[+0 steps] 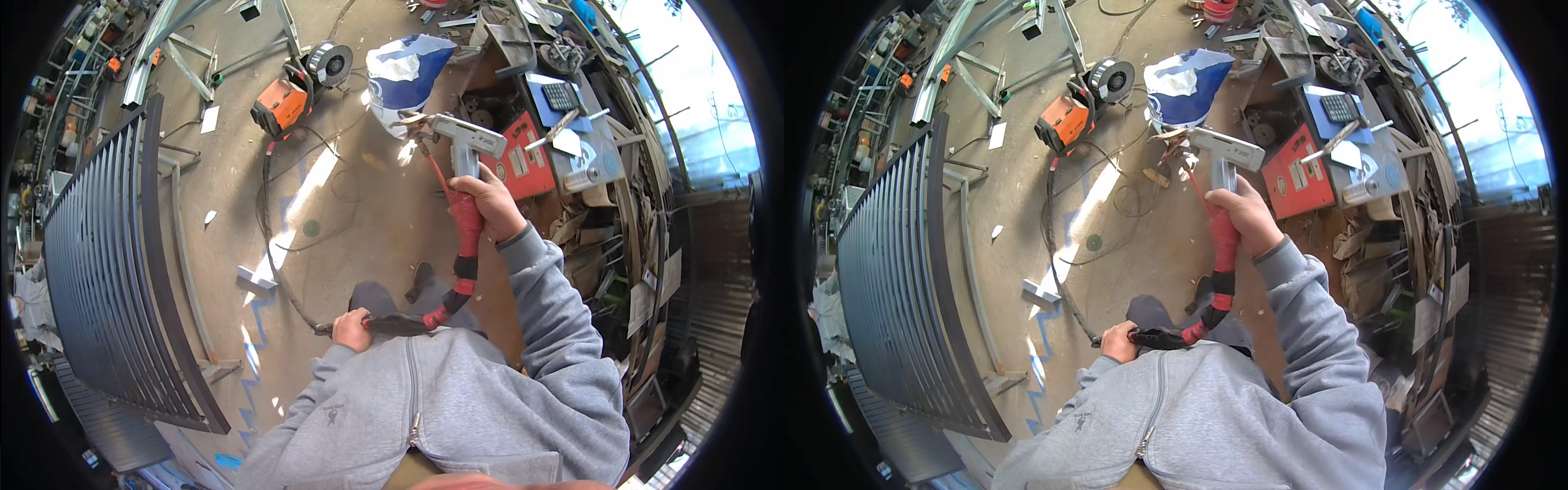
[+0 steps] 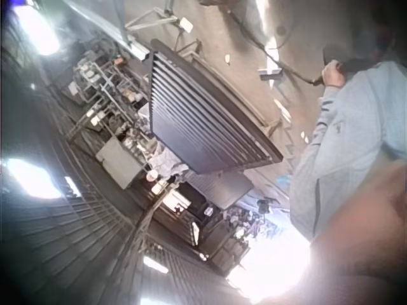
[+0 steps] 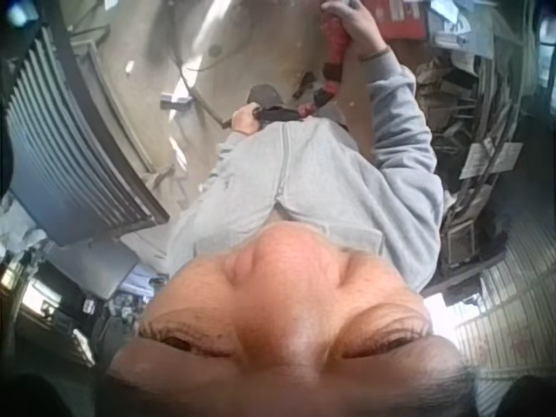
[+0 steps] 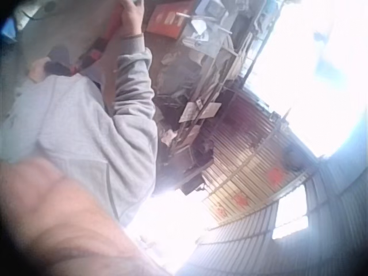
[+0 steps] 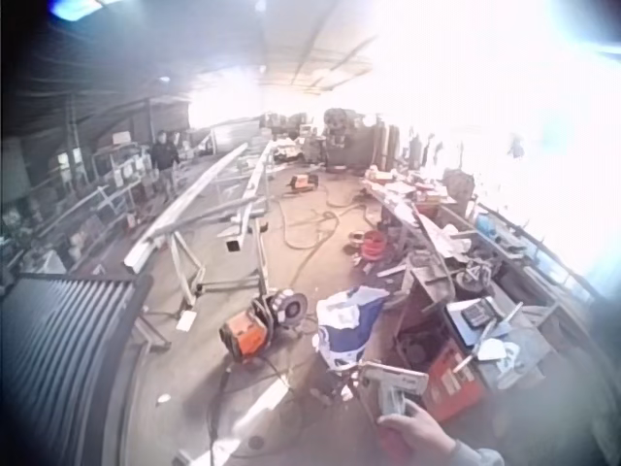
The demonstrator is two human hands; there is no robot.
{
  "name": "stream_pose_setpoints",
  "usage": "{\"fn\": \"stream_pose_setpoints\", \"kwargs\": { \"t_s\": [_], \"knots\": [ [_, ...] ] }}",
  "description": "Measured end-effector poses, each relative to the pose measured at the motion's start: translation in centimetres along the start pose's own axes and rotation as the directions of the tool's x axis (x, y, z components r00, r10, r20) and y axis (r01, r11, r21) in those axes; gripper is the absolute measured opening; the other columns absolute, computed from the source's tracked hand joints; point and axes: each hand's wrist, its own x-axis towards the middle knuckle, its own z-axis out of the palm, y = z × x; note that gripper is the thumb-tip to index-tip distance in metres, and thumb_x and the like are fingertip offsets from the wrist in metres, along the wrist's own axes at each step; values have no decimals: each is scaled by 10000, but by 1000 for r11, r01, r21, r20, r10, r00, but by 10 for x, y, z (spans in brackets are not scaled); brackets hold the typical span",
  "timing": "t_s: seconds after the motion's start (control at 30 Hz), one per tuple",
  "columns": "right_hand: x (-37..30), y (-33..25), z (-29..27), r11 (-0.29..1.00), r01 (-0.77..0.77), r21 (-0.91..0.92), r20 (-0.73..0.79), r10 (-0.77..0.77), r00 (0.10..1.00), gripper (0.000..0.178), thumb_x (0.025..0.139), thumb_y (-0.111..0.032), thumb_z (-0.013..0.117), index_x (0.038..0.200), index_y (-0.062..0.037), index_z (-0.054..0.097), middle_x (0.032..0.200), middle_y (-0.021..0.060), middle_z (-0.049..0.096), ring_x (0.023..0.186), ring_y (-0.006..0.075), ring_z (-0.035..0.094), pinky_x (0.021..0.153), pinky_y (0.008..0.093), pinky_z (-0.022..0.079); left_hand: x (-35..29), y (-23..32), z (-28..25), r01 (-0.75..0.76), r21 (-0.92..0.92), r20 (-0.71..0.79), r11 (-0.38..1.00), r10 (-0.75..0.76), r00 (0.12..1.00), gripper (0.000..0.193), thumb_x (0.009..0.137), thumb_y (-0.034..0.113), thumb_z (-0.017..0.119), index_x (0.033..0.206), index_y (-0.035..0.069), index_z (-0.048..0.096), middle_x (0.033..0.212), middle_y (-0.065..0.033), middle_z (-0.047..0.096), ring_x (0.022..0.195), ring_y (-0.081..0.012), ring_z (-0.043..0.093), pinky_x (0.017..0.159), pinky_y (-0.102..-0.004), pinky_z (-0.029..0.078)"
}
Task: The person positions a large curved metal sheet against a metal frame and uses a welding torch to tack and weld the sheet to the frame. They reposition the sheet and continue welding along the edges, creating visible sparks and molten metal at the joints.
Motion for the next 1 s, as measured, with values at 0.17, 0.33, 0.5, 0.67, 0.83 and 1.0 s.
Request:
{"fn": "stream_pose_setpoints", "kwargs": {
  "t_s": [0.17, 0.33, 0.5, 0.67, 0.83, 1.0],
  "knots": [
    [97, -58, -23, 986, 36, -160, 83, -22, 996, 489, 874, -85, 739, 1314, -31, 535, 998, 73, 635, 816, 157, 659, 744, 329, 586, 81, 70, 2, 93, 7, 4, 996, -93, 996, 129, 856, 159, 656, 970, 115, 699, 952, -138, 724, 979, -374, 678, 859, -502, 495],
    [197, -83, -51, 983, 9, -183, 124, 14, 992, 445, 839, -59, 738, 1245, -31, 558, 994, 64, 632, 805, 149, 647, 701, 297, 551, 199, 103, 13, 94, 66, 83, 993, -99, 992, 166, 861, 231, 662, 994, 137, 696, 977, -145, 727, 987, -385, 681, 867, -513, 501],
    [305, -116, -74, 990, 3, -144, -36, -9, 999, 378, 843, -58, 706, 1197, -41, 573, 875, 82, 669, 733, 172, 660, 653, 316, 562, 310, 122, 7, 210, 56, 171, 976, -217, 961, 205, 893, 302, 666, 1014, 144, 713, 1030, -145, 737, 1049, -371, 682, 918, -493, 512],
    [417, -148, -91, 1000, -11, 3, -27, 11, 1000, 349, 894, -121, 711, 1207, -43, 576, 967, 81, 667, 768, 175, 658, 704, 324, 567, 382, 140, -3, 347, -100, 114, 933, -336, 935, 257, 866, 337, 727, 1022, 133, 708, 1006, -161, 734, 1023, -402, 677, 879, -515, 519],
    [592, -143, -97, 993, -69, 97, 98, 59, 993, 306, 950, -252, 740, 1139, -61, 595, 939, 74, 683, 766, 173, 660, 691, 321, 554, 496, 139, 7, 469, -203, -31, 860, -484, 874, 281, 848, 343, 769, 1012, 125, 702, 995, -175, 736, 1003, -431, 675, 865, -522, 524],
    [779, -89, -100, 989, -110, 96, 177, 91, 980, 286, 936, -266, 754, 1064, -70, 589, 909, 89, 691, 769, 204, 678, 703, 342, 568, 625, 119, 32, 664, -283, 48, 692, -681, 730, 384, 801, 381, 832, 1036, 103, 712, 1024, -168, 750, 1036, -392, 692, 887, -488, 529]
  ]
}}
